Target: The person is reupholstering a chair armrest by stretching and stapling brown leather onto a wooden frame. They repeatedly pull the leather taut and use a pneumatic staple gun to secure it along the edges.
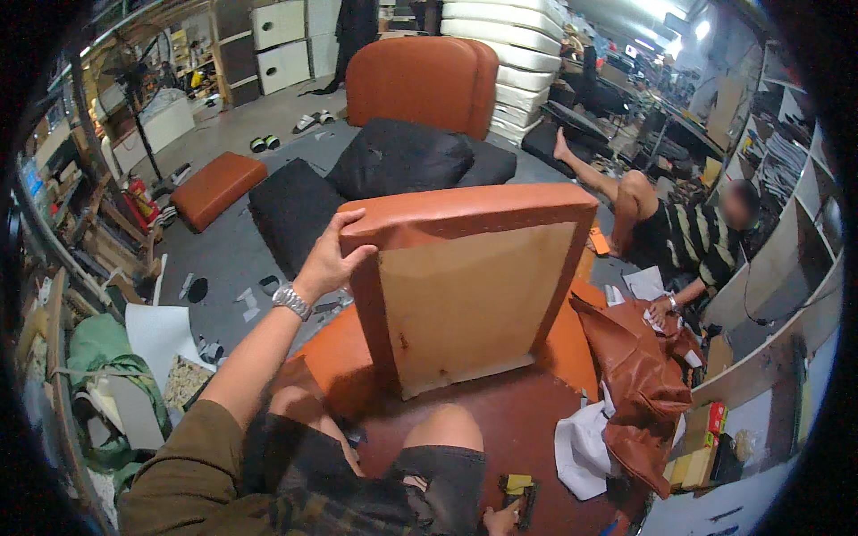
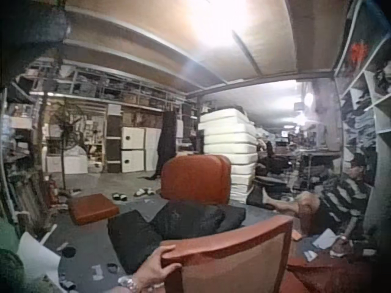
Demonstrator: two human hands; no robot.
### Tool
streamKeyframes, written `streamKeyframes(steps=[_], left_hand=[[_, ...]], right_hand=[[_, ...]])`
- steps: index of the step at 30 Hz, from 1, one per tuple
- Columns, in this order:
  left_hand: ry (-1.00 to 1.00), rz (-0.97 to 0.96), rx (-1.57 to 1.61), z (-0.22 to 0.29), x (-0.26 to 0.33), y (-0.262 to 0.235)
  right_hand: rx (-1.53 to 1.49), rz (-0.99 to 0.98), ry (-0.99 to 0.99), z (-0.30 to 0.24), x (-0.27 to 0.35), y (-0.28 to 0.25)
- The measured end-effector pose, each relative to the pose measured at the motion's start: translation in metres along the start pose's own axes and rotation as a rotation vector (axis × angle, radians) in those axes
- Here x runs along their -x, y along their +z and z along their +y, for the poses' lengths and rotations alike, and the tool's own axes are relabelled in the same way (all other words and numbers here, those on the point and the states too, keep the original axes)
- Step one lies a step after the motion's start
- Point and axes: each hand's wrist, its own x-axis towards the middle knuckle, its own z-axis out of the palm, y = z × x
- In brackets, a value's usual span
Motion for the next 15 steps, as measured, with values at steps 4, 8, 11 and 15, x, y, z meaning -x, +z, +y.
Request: streamKeyframes(steps=[4,8,11,15], left_hand=[[-0.050,-0.064,0.031,0.006,0.002,-0.003],[-0.031,-0.081,0.012,0.017,0.008,-0.007],[0.003,-0.082,0.030,0.026,0.015,-0.008],[-0.032,-0.101,-0.015,0.034,0.022,-0.008]], right_hand=[[-0.075,0.059,0.084,-0.025,-0.007,-0.034],[-0.236,0.025,0.054,-0.045,-0.019,-0.072],[-0.742,-0.049,-0.105,-0.084,-0.007,-0.121],[-0.642,0.106,-0.662,-0.214,0.035,-0.210]])
